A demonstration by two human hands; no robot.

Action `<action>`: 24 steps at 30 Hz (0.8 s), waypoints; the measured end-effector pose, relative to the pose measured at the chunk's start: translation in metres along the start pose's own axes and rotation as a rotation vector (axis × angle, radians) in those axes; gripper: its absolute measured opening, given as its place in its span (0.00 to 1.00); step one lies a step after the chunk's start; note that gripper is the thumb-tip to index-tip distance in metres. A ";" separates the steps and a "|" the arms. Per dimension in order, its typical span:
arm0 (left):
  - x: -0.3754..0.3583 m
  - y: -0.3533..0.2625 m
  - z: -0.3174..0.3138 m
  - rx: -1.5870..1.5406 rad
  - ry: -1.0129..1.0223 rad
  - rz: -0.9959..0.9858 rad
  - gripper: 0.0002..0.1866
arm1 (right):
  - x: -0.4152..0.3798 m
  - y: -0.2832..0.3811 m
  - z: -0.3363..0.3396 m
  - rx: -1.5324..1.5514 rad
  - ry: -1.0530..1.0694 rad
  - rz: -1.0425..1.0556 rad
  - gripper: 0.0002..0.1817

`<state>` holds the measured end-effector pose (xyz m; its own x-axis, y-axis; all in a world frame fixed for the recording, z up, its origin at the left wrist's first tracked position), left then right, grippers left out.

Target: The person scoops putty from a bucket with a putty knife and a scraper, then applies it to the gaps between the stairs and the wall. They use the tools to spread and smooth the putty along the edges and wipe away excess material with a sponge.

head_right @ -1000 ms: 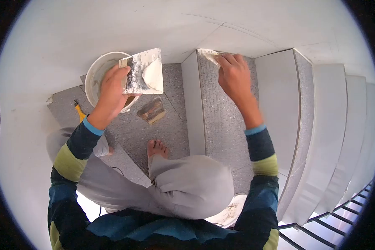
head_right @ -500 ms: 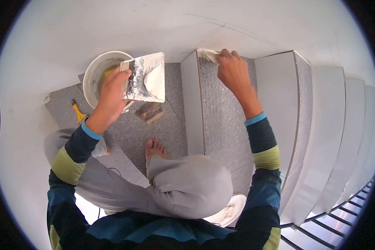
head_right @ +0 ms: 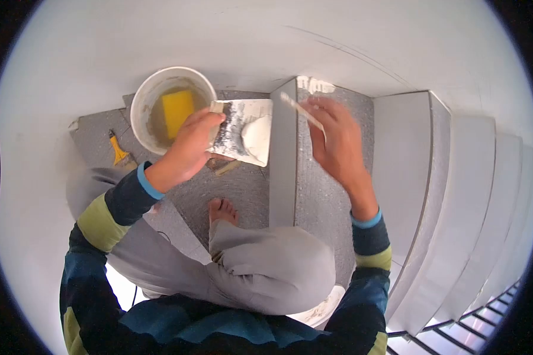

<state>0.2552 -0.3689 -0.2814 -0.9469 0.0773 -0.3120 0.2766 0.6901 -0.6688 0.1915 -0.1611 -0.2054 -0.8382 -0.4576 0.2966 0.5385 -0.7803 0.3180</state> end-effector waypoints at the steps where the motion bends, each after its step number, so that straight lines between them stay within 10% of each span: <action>1: 0.001 0.001 0.000 0.002 -0.017 0.000 0.12 | -0.003 0.013 0.004 0.014 0.009 0.004 0.15; 9: 0.013 0.015 0.019 0.467 0.057 -0.259 0.12 | -0.013 0.038 0.009 -0.183 0.230 0.317 0.17; 24: 0.010 -0.013 0.012 0.159 -0.030 -0.169 0.14 | -0.010 -0.148 -0.055 -0.665 0.012 -0.210 0.15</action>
<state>0.2439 -0.3851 -0.2840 -0.9774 -0.0525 -0.2048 0.1392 0.5694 -0.8102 0.1161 -0.0645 -0.3046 -0.9218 -0.2701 0.2779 0.2013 -0.9465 -0.2523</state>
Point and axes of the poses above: each hand's wrist, its own x-axis towards the middle knuckle, its own z-axis out of the back of the hand, y = z × x, the point moved 2 cm from there along x, towards the middle knuckle, and after that the axes turned 13 degrees about -z, right-handed, at the moved point
